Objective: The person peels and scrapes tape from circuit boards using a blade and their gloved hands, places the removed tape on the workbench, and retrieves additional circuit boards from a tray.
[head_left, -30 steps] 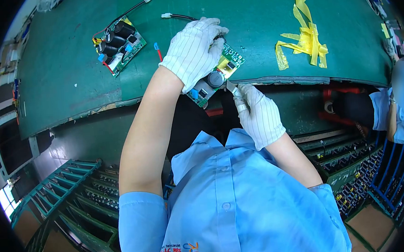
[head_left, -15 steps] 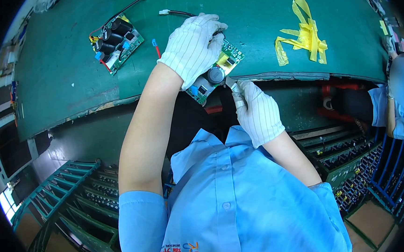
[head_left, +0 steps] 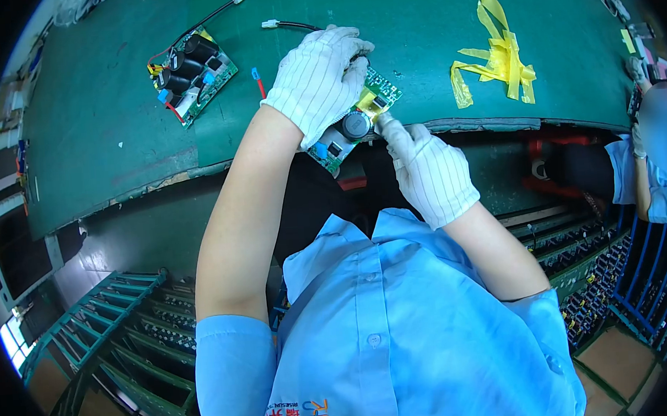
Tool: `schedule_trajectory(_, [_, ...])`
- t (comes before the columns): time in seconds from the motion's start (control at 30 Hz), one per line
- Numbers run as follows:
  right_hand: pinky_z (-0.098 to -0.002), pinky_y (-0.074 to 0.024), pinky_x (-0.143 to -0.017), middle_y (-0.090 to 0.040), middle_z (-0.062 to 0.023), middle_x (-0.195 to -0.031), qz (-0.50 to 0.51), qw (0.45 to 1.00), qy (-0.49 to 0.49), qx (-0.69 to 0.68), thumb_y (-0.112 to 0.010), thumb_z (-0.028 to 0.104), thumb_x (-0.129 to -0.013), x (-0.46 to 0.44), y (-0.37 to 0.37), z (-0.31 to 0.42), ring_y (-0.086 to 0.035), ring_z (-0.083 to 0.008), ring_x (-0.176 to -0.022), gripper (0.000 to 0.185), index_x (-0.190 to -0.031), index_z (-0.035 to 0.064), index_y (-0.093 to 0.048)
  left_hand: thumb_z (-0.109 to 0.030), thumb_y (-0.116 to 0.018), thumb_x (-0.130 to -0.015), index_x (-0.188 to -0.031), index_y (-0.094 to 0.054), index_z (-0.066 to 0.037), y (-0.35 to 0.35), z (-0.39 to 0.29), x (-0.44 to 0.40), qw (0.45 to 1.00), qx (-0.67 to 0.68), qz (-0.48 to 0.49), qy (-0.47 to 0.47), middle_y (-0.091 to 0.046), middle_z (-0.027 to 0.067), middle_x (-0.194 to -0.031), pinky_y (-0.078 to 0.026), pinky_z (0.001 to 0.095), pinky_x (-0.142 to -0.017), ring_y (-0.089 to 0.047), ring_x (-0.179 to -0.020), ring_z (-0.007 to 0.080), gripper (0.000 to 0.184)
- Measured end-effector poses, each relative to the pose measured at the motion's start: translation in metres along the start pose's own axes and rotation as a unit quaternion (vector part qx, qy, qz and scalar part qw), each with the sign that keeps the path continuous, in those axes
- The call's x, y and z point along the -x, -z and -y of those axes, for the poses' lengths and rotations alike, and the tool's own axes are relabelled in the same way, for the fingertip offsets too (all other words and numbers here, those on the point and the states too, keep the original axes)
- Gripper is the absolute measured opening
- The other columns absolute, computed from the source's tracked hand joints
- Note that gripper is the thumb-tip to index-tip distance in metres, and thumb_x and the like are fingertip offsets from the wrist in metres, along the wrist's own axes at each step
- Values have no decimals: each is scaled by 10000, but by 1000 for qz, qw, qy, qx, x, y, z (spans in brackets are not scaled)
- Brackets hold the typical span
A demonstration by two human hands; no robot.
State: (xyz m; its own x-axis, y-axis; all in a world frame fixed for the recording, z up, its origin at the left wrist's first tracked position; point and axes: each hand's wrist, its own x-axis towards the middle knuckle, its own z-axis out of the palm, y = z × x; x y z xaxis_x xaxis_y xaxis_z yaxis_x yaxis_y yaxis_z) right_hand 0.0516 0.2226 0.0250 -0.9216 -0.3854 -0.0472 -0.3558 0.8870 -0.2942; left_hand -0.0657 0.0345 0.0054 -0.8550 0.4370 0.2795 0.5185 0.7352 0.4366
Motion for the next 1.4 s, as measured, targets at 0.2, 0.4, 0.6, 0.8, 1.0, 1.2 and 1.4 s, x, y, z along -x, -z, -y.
schedule_trajectory(0.2, [-463, -543, -608, -589, -156, -885, 101, 991, 15, 85, -561, 107, -832, -16, 9, 4, -661, -302, -707, 563, -1387, 100, -469, -164, -546, -910, -1122, -681, -106, 2, -3, 1, 1000, 2, 5, 8, -618, 146, -1266, -440, 422, -1036, -546, -1219, 348, 258])
schedule_trajectory(0.4, [-467, -532, -604, -582, -192, -860, 36, 998, -17, -59, -517, 112, -888, -15, 3, 1, -635, -366, -706, 461, -1349, 109, -493, -133, -517, -922, -1163, -661, -110, 4, -5, 1, 1000, -1, 15, 11, -602, 148, -1287, -429, 422, -1047, -534, -1229, 352, 282])
schedule_trajectory(0.6, [-439, -546, -588, -601, -197, -834, -21, 997, -20, -78, -558, 121, -849, -13, -4, 8, -651, -350, -680, 476, -1318, 59, -511, -112, -510, -927, -1231, -619, -89, 12, -10, -3, 999, 28, 10, 11, -584, 178, -1299, -435, 419, -1032, -541, -1212, 360, 324])
schedule_trajectory(0.8, [-423, -546, -593, -617, -183, -810, -113, 987, -3, -115, -573, 113, -855, -27, 0, 19, -650, -336, -692, 423, -1271, 42, -538, -70, -515, -929, -1300, -563, -66, 9, -8, -1, 998, 37, -53, -12, -579, 194, -1291, -450, 406, -1006, -565, -1173, 363, 375])
schedule_trajectory(1.0, [-439, -538, -617, -631, -180, -768, -138, 982, 43, -124, -533, 88, -880, -37, 11, 8, -649, -337, -705, 363, -1235, 14, -554, -89, -489, -960, -1350, -514, -41, 12, -10, 1, 995, 75, -60, 9, -563, 197, -1315, -440, 397, -1023, -558, -1192, 359, 393])
schedule_trajectory(1.2, [-459, -529, -637, -639, -203, -795, -7, 988, 26, -150, -500, 97, -901, -24, 26, -2, -650, -352, -736, 339, -1227, 21, -551, -174, -510, -956, -1374, -476, -62, 8, -6, 0, 994, 72, -87, 13, -560, 196, -1304, -424, 462, -1008, -549, -1179, 372, 434])
schedule_trajectory(1.4, [-474, -528, -640, -647, -208, -779, -40, 977, 53, -204, -495, 88, -889, -34, 18, -7, -649, -367, -712, 339, -1213, 9, -561, -246, -456, -994, -1385, -464, -31, 5, -2, 2, 988, 101, -112, 20, -543, 212, -1323, -435, 444, -1007, -544, -1182, 392, 446])
